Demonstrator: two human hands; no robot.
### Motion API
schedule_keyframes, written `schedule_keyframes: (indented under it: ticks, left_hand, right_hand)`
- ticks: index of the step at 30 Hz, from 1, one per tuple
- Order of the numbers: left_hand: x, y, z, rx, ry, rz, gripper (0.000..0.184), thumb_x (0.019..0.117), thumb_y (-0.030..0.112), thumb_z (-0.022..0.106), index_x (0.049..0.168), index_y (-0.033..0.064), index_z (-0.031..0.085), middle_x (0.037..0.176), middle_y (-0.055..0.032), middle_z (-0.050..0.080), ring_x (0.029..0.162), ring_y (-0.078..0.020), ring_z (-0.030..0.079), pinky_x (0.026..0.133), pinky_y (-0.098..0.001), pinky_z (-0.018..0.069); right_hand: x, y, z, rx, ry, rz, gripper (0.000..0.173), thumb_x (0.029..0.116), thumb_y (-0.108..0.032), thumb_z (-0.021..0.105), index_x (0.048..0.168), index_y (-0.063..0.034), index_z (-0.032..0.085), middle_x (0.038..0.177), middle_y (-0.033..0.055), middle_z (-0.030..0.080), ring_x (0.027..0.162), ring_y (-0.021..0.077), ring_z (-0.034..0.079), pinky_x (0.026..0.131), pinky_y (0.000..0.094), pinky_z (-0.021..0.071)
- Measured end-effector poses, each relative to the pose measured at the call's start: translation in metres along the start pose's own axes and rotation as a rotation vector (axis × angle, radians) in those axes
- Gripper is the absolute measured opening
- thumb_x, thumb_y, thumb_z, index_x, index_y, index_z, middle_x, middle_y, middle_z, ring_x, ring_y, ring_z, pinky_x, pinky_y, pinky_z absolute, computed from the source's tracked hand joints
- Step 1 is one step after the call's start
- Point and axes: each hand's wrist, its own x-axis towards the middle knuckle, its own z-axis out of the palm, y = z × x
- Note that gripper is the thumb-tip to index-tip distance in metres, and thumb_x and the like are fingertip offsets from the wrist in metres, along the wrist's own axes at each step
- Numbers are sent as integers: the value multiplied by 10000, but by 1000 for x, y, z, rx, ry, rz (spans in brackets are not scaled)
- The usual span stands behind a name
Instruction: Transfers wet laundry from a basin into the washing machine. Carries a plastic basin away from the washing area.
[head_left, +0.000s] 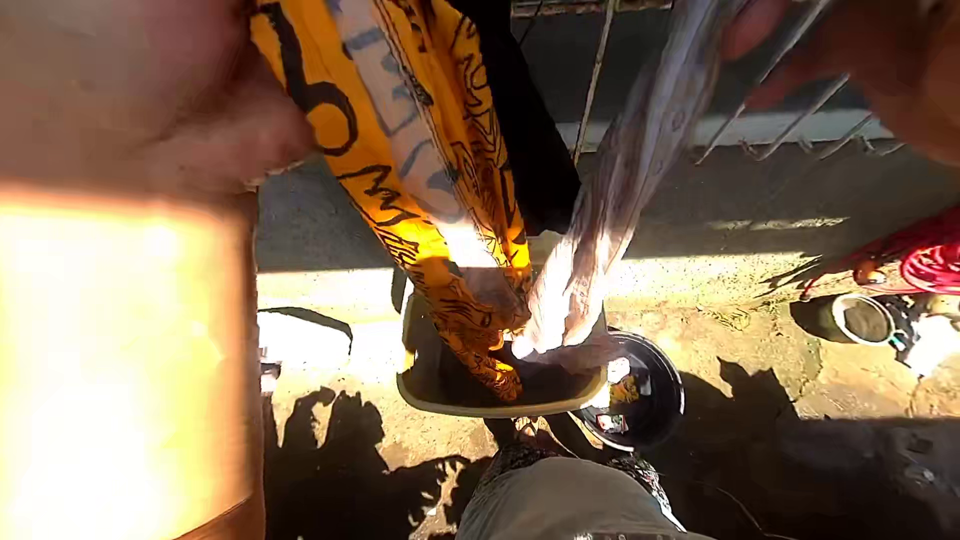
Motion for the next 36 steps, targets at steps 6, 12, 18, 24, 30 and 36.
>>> schedule_keyframes:
  ticks: [6,12,18,24,30,36]
  left_hand:
    - [-75,-35,91,694,497,-871,617,731,132,646,1332,206,527,1172,59,653,1012,-32,644,811,-289,578]
    - [-107,-132,116,1058,289,-1232,486,904,28,735,1356,32,559,1429,-300,491,1171,-538,587,911,-763,464]
    - [11,-195,283,358,1,-802,538,1000,347,642,1388,-15,554,1491,-209,510,1398,-242,493,1116,-425,464]
    - [2,-492,508,-603,-229,-1370,446,1039,245,565,1413,6,521,1346,-196,604,1167,-258,632,995,-446,519]
    - [-74,-791,571,-74,553,-1779,505,1055,189,540,1504,5,404,1434,-298,494,1221,-400,565,936,-544,505]
    - [-97,-981,580,766,-180,-1473,1008,804,282,872,1622,168,293,1675,-306,12,1468,-605,204,1058,-733,381]
  right_hand:
    - [-128,19,82,-249,-380,703,475,943,-299,743,1401,-274,616,796,-46,695,628,59,636,586,293,570]
    - [-271,96,89,274,-71,972,333,1001,-279,627,1297,-130,665,822,-67,709,713,15,666,699,205,573]
    - [-411,213,140,607,-5,1350,358,1028,-229,614,1334,-45,597,941,44,694,711,77,639,655,262,553]
    - [-598,417,226,533,144,1773,405,1011,-182,628,1371,-7,568,1144,213,682,926,285,679,814,471,557]
    - [-697,582,329,535,171,2050,462,1006,-172,620,1451,-85,532,1357,191,613,1226,344,606,976,554,506]
    - [-696,693,397,-4,-382,1744,522,1043,-220,561,1547,-147,446,1536,248,448,1252,473,580,986,636,497]
